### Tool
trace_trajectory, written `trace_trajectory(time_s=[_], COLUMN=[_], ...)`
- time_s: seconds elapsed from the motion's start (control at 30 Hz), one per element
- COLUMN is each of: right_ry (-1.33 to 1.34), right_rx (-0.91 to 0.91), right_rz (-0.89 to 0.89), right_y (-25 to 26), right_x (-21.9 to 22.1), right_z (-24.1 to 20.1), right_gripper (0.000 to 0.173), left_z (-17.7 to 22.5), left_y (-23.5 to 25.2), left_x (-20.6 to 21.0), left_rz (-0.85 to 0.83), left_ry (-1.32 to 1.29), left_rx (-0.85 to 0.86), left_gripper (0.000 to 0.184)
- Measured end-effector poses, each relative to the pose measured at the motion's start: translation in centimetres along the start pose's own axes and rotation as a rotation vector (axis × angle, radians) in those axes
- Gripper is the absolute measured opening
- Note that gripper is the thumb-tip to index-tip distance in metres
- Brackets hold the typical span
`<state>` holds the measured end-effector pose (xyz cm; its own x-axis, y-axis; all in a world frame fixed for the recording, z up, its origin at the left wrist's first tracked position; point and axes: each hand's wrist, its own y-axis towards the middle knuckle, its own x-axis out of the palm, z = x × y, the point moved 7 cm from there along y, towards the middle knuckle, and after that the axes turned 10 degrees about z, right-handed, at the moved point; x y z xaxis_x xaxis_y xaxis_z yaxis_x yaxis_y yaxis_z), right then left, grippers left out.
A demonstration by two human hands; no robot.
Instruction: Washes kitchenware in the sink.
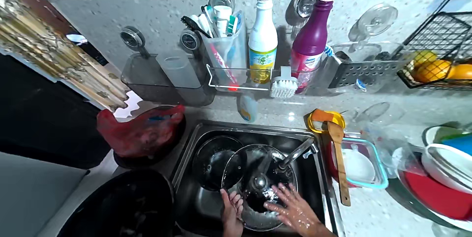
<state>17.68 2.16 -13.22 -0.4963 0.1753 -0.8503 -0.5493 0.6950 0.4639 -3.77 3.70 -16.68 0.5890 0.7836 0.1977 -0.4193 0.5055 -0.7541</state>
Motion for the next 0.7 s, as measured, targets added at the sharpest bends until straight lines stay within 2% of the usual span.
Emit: trace_trajectory(time_s=[0.1,0.2,0.23,0.27,0.3,0.37,0.43,0.47,0.53,0.57,0.63,0.7], right_ry=[0.026,0.364,0.533,0.668,0.78,0.926,0.946,0.926,0.893,0.88,0.839,0.811], right_rx=[0.241,0.7,0.88,1.034,1.109,1.14,1.099,1.073,1.019,0.991,0.939,0.868], right_rz=[0.122,0.088,0.078,0.062,0.013,-0.037,-0.014,0.007,0.053,0.078,0.1,0.117], right_y=[0.4,1.7,2.0,2.2,2.3,2.3,2.2,2.1,1.7,1.6,1.4,0.9], right_x=[-1.1,-1.7,-1.6,-1.5,-1.2,-0.9,-1.2,-1.4,-2.0,-2.4,-3.5,-4.3], right_z=[4.1,7.7,8.7,9.5,10.0,10.9,11.6,12.0,12.7,13.0,13.0,12.9], right_gripper=[0.049,0.066,0.066,0.056,0.045,0.038,0.036,0.035,0.032,0.03,0.024,0.022], left_z=[0.0,-0.2,-0.4,-0.7,-1.0,-2.1,-3.7,-4.5,-5.4,-5.6,-6.4,-7.3], left_y=[-0.1,-0.3,-0.4,-0.4,-0.6,-0.9,-1.0,-1.1,-1.9,-2.3,-2.2,-2.2], left_x=[-0.5,-1.5,-2.0,-2.5,-3.0,-3.9,-4.0,-3.9,-3.5,-3.2,-3.1,-3.1], left_rz=[0.001,0.022,0.041,0.073,0.12,0.241,0.277,0.253,0.227,0.161,0.066,0.028], left_ry=[-0.057,-0.044,-0.029,-0.011,0.009,0.016,0.042,0.058,0.072,0.024,-0.056,0.004], left_rx=[-0.026,-0.029,-0.025,-0.016,-0.01,-0.018,-0.08,-0.162,-0.35,-0.421,-0.482,-0.538], left_gripper=[0.056,0.057,0.058,0.06,0.064,0.068,0.05,0.04,0.04,0.041,0.038,0.03])
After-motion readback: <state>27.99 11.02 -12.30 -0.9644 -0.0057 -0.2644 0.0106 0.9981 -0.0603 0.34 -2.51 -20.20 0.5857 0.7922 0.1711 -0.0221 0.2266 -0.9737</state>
